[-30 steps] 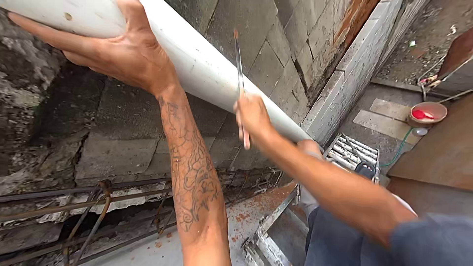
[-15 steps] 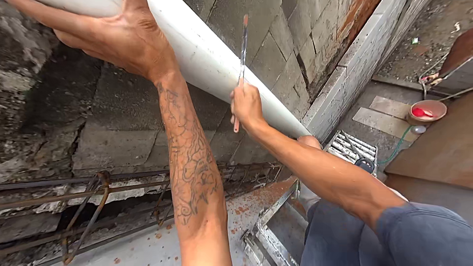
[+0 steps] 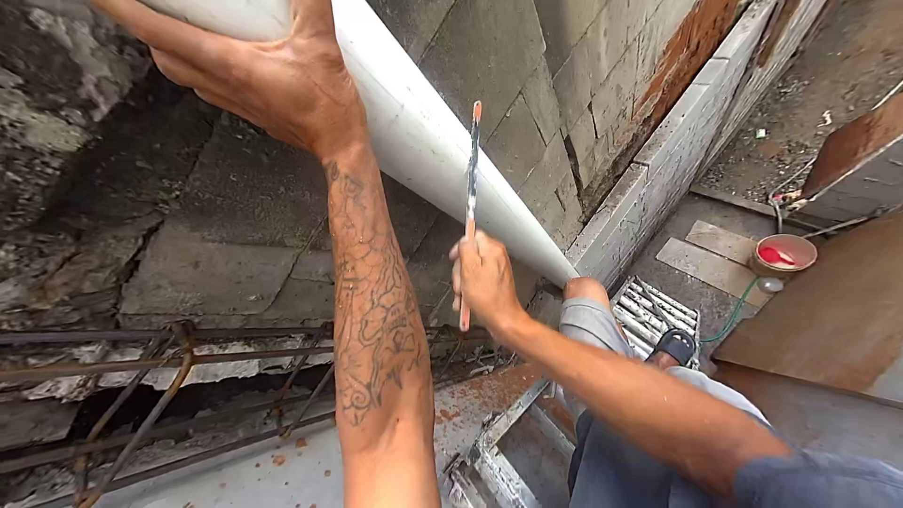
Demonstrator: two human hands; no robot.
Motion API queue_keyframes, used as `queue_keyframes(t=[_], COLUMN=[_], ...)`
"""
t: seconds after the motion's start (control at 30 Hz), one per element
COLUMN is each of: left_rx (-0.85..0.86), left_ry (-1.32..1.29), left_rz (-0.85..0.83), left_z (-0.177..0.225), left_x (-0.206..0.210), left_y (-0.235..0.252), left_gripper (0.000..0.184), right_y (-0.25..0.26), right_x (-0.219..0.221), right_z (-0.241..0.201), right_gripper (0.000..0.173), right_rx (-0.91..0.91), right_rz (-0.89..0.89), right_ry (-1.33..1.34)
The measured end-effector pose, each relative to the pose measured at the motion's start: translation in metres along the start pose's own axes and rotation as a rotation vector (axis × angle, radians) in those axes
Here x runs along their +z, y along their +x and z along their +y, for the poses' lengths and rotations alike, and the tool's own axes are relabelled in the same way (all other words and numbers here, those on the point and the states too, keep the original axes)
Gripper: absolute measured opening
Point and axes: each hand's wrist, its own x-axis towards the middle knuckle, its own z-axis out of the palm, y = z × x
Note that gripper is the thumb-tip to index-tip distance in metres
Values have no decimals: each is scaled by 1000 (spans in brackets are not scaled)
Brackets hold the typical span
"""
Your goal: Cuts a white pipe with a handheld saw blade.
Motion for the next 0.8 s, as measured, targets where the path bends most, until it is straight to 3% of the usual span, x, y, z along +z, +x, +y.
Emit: queue_keyframes(t=[0.1,0.13,0.17,0.23,0.3,0.43,0.57,0.67,0.8], left_rx=[-24,-46,-62,-63,-58,-62,-86,-156,-128], left_ry=[93,106,100,58,18,46,13,25,-78], left_rz=[-43,-60,-62,-13,-18,-31,-21,-105,-215], left_z=[2,3,4,5,2,0,2,2,-3], left_x=[-1,-3,-4,-3,-1,-2,1,-1,-14], left_y=[-3,-4,-4,0,-1,-3,-4,-8,-21], left_gripper=[85,79,81,108,121,99,110,102,96], right_y=[45,44,31,-7,-9,50,9,-6,0], right_x=[9,10,8,5,3,2,-12,-18,-27], right_z=[-13,-12,-6,5,5,-21,-1,1,-13], right_gripper=[33,34,36,38,36,33,38,35,33], right_rx=[-32,-27,-34,-21,9,-14,1,61,95], right_rz=[104,103,64,-34,-36,69,-75,-129,-166], right_ry=[-2,-6,2,21,31,133,72,64,85])
